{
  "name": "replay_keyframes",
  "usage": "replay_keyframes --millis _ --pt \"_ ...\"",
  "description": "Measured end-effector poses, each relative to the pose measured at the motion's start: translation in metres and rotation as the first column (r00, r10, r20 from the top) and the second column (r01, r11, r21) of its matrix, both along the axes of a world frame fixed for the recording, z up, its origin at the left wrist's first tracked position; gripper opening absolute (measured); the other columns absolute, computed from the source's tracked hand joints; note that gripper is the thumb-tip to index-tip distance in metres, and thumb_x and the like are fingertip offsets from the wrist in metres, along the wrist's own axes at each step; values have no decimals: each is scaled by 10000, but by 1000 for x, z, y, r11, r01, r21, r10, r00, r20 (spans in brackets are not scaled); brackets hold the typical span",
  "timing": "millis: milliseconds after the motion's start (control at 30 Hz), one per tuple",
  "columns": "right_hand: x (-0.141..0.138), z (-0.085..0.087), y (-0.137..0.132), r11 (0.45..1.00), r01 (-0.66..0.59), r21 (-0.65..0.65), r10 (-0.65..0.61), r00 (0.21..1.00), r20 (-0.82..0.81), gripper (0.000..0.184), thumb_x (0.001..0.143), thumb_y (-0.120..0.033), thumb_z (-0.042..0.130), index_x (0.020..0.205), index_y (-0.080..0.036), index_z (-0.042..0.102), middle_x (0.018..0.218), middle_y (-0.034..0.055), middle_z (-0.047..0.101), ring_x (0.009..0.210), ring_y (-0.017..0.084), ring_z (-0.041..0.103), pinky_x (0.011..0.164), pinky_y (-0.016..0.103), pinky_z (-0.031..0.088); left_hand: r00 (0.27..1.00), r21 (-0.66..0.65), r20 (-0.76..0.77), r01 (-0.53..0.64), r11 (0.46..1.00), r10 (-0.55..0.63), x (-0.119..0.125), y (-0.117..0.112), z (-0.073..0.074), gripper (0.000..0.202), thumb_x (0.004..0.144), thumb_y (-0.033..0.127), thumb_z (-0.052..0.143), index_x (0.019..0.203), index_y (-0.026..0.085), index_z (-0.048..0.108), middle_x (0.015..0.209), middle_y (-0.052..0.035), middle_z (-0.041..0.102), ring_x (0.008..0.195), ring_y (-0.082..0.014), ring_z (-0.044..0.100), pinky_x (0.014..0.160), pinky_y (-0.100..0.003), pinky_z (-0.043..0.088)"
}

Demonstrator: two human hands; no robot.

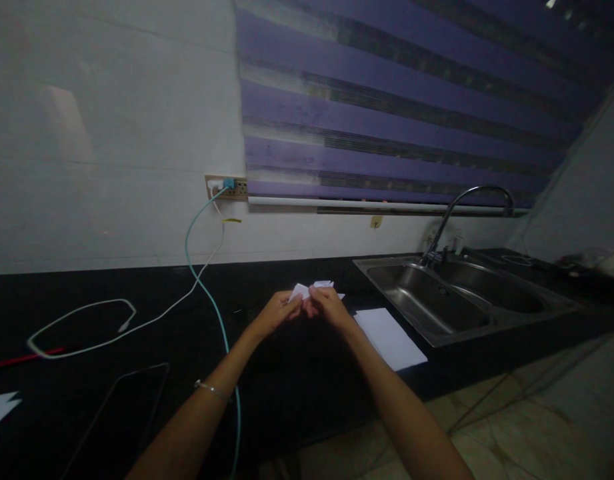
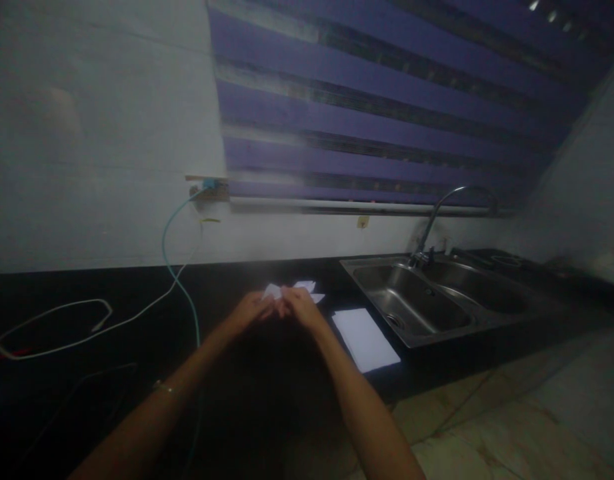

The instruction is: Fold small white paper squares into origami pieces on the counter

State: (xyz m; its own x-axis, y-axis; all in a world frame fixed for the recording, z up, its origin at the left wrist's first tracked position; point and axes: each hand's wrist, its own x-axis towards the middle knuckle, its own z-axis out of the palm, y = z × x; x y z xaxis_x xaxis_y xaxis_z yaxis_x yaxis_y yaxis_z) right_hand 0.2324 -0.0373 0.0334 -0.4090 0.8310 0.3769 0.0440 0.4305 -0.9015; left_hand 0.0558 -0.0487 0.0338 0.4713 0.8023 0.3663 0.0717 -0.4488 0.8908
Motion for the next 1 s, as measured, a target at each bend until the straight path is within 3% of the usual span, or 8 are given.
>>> replay_keyframes --millis 133,233,333,500,667,800,1000 --pt "4 4 -2 999 50 21 -51 998 32 616 920 -533 371 509 -143 610 442 10 504 421 98 407 484 239 299 998 5 -54 -19 1000 19 5 -2 -1 481 902 543 405 768 128 607 590 16 475 526 -102 398 512 -221 303" --pt "5 8 -2 975 206 87 -213 975 69 543 883 -494 456 459 -161 525 404 -20 433 409 94 381 469 238 276 986 64 -49 -157 985 160 8 -4 -1 368 868 494 506 1002 156 561 706 19 521 595 -112 447 554 -221 340" --pt "6 7 2 955 260 141 -275 956 98 507 846 -452 507 428 -176 430 420 -40 374 421 85 340 465 239 246 962 146 -54 -256 955 266 7 -5 -1 509 799 436 624 1210 184 461 734 41 494 608 -108 443 574 -219 352" --pt "6 0 8 979 174 109 -188 973 135 513 869 -475 480 460 -165 458 450 -39 392 451 86 365 489 235 264 977 162 -127 -150 975 172 4 -7 2 417 793 392 630 1152 187 575 737 15 542 653 -130 483 595 -233 378" --pt "5 -1 7 990 120 79 -126 989 75 444 843 -514 544 597 -148 587 567 -18 516 542 102 455 536 227 338 997 -32 6 -78 996 78 3 -4 1 415 802 410 621 1140 170 599 803 -18 614 667 -134 544 578 -228 406" --pt "3 0 5 999 30 16 -30 1000 -4 349 792 -489 631 702 -152 617 719 24 643 664 138 581 656 258 443 991 -198 131 46 979 -20 1 1 -3 460 811 442 603 1173 160 580 685 5 568 517 -89 494 431 -175 290" --pt "2 3 1 999 -40 8 40 998 46 330 856 -446 572 719 -149 610 698 26 642 627 126 571 614 240 427 987 -240 152 79 967 -43 1 0 -2 500 821 445 594 1237 176 533 720 -7 576 538 -88 519 410 -156 247"
